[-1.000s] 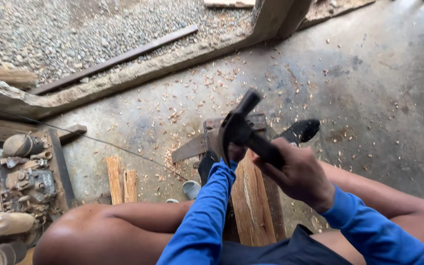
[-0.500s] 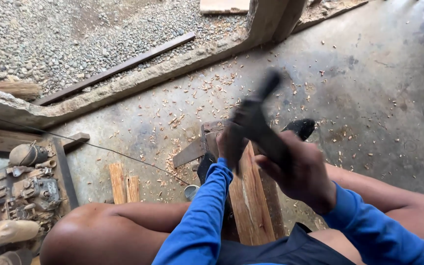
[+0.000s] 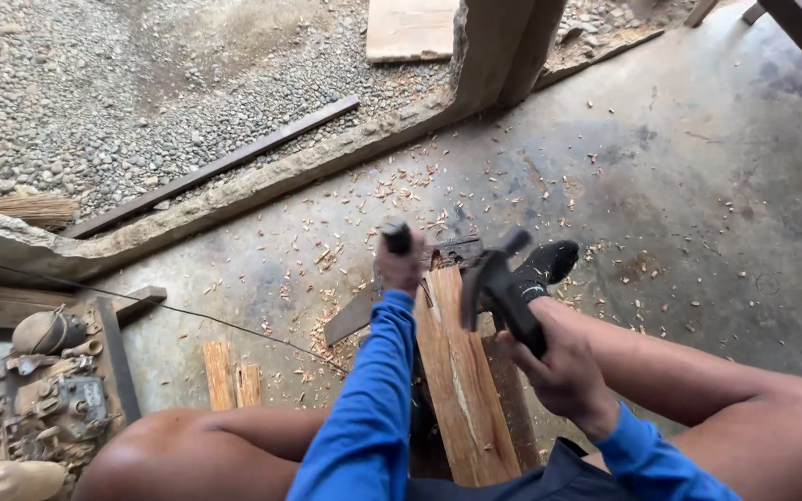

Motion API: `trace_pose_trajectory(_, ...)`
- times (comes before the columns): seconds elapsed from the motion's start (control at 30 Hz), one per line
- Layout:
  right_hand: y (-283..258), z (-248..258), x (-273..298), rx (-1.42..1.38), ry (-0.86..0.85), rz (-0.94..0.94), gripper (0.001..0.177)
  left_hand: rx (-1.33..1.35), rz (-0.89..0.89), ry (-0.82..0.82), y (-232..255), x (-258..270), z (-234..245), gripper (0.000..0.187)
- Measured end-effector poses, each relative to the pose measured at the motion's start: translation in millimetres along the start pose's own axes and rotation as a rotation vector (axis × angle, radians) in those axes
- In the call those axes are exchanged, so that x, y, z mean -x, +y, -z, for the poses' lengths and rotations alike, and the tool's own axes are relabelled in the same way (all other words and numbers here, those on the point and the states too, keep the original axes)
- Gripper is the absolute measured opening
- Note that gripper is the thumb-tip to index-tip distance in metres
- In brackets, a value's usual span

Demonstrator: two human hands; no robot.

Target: Splitting and shaping wooden blocks using a hammer and a chisel tool.

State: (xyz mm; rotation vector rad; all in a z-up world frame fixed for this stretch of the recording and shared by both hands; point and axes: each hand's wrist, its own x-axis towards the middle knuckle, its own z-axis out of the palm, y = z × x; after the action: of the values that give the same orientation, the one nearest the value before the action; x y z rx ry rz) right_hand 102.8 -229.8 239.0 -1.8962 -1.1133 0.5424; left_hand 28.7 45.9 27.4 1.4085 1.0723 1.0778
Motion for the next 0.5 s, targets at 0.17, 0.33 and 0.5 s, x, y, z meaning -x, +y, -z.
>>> trace_pose_trajectory(0.17, 59.5, -1.2, 51.4, -0.290, 0.097, -0.389, 0.034, 0.423, -0.237, -0.245, 53.8, -5.7, 5.5, 0.034)
trace_pose_trajectory(0.33, 74.3, -0.8, 59.2, -0.389, 0.282, -0.604, 0.039, 0.379, -0.102, -0.720, 114.4, 16.1, -24.4, 0.043)
trace_pose_trajectory(0.5, 79.8, 1.8, 57.6, -0.449, 0.336, -0.666, 0.036, -0.664, -0.859, -1.084, 77.4, 43.7, -47.6, 0.050)
